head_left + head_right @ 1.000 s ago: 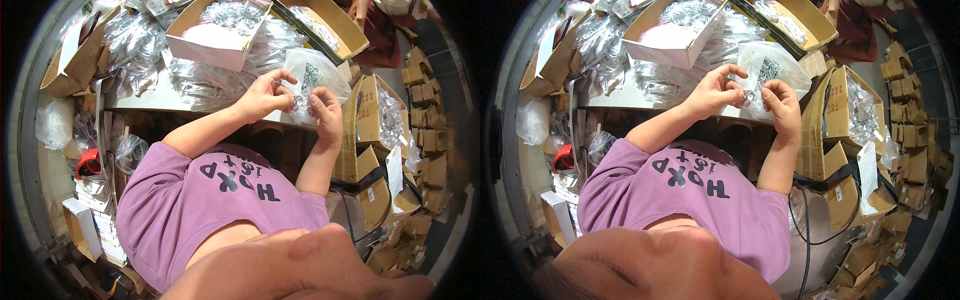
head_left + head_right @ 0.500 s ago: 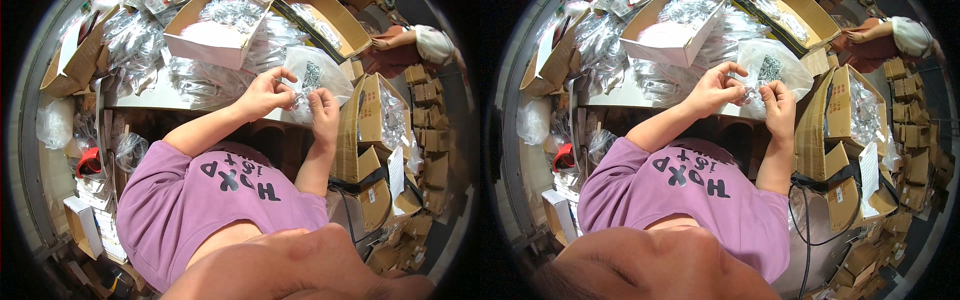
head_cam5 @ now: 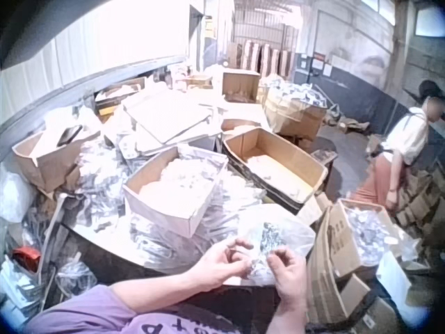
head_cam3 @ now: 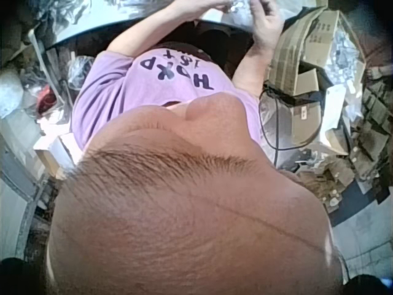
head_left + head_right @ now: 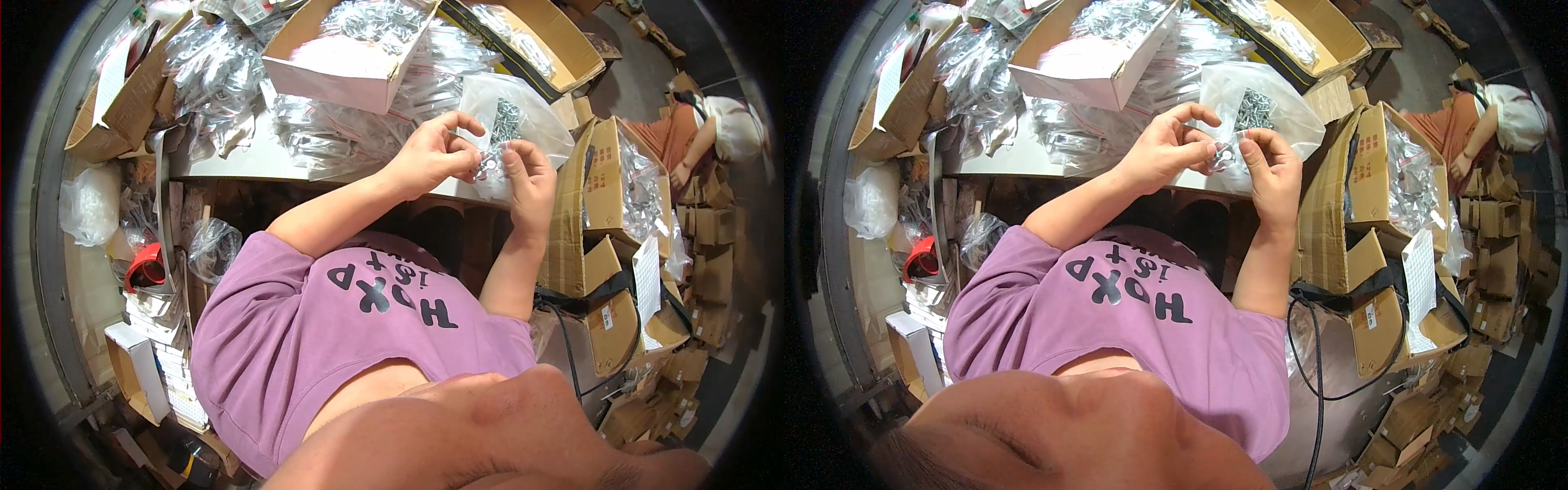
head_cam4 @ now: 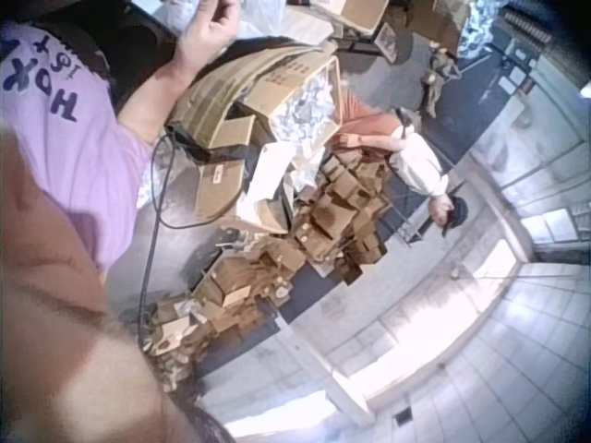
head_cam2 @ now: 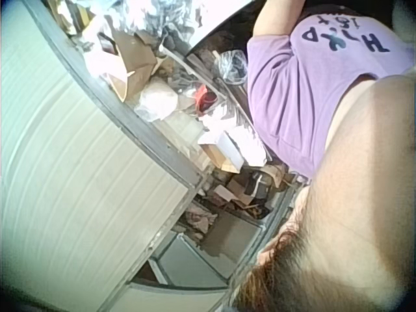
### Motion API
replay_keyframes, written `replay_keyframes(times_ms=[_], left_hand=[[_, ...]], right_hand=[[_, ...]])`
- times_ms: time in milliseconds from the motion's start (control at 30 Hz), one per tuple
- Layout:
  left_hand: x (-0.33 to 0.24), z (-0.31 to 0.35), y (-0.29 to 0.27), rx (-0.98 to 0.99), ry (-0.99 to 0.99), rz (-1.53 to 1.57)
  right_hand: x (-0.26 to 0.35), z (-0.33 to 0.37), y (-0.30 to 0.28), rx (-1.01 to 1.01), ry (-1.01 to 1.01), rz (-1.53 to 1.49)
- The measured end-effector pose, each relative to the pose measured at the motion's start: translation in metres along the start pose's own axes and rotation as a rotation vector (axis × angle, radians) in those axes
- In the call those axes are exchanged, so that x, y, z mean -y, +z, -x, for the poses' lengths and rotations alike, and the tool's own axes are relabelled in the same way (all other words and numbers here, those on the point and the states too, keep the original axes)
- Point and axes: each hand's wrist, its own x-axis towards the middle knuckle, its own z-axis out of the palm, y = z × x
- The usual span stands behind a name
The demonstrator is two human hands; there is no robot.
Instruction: The person picks small silver metal parts from a cardboard box and places them into a white plastic bag held in their other hand.
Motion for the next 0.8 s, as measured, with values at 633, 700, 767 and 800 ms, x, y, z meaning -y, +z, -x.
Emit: replay_keyframes(times_ms=[633, 700, 767, 800], left_hand=[[-0.002, 0.003, -0.002, 0.027, -0.055, 0.036], [-0.003, 0.003, -0.004, -0.018, -0.021, 0.02], [-0.004, 0.003, -0.006, -0.014, -0.016, 0.014], [-0.004, 0.003, -0.007, -0.011, -0.013, 0.008]], right_hand=[[-0.012, 0.001, -0.006, 0.015, -0.084, -0.046], [-0.001, 0.003, -0.001, 0.012, -0.039, 0.0], [0.002, 0.005, -0.002, 0.03, 0.029, 0.027], [0.001, 0.005, -0.003, 0.031, 0.029, 0.028]])
